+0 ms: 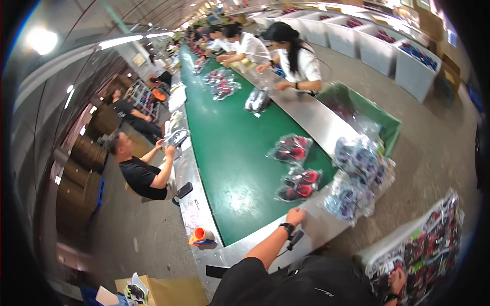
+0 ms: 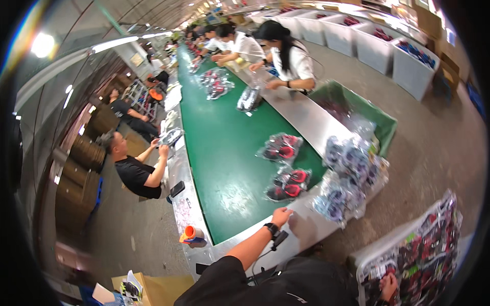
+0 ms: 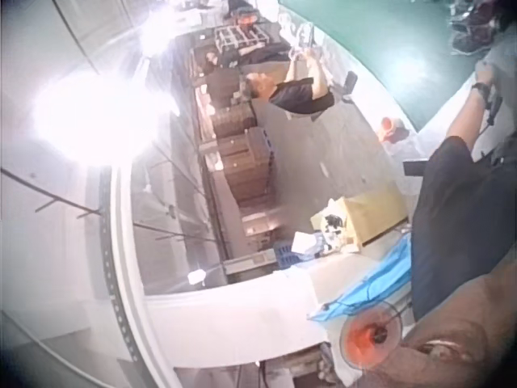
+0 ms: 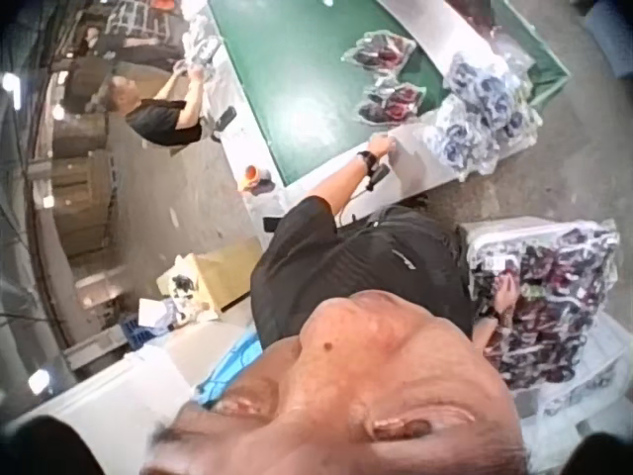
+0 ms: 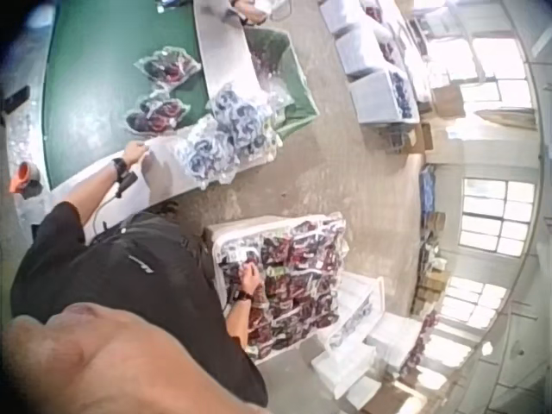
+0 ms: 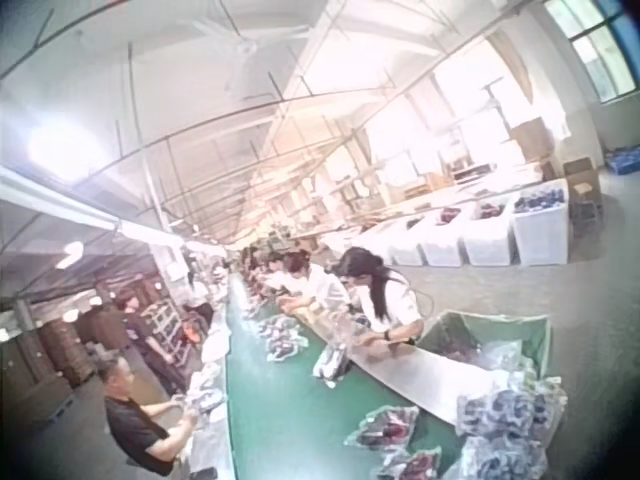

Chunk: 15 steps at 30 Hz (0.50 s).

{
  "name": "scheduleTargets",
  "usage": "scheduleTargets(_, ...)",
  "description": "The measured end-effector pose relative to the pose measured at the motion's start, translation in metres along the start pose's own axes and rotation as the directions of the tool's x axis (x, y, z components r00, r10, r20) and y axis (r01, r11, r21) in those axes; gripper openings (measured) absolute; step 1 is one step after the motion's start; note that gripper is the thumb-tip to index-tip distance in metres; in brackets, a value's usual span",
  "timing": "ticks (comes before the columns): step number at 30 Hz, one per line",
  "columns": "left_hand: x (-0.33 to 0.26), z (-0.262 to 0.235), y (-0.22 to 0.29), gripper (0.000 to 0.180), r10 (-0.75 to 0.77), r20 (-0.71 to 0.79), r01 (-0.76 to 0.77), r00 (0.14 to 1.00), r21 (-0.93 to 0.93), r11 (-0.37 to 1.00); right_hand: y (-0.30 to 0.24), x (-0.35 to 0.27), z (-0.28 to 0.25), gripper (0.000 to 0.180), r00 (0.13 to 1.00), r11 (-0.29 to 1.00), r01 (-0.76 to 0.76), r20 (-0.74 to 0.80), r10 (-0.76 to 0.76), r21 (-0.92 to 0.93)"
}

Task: The person repeatedly picks packaged sandals from a white bin and places them onto a green conveyor belt. The person handles the items one at a time and moves them along the belt for downstream processing.

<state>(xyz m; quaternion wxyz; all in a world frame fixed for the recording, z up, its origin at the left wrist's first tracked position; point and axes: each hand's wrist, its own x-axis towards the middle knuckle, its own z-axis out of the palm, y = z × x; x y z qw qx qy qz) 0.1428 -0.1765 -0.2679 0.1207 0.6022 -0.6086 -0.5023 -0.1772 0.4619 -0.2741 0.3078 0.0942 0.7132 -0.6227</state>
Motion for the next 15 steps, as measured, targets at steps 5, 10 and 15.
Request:
scheduleTargets(5,0.058,0.019,0.021,0.075,-0.375,0.002,0.368,0.927,-0.196,0.909,-0.015,-0.027,0.049,0.038,0.996,0.913,0.022,0.086,0.014,-0.407)
scheduleTargets(10,0.072,0.034,0.075,0.101,-0.585,-0.339,0.569,0.737,-0.155,0.807,-0.017,-0.057,0.074,0.038,0.988,0.876,0.023,0.146,0.055,-0.482)
scheduleTargets(15,0.095,0.003,0.097,0.104,-0.217,-0.424,0.242,0.879,0.006,0.970,-0.001,-0.057,0.058,0.042,0.979,0.788,-0.029,0.141,0.145,-0.615)
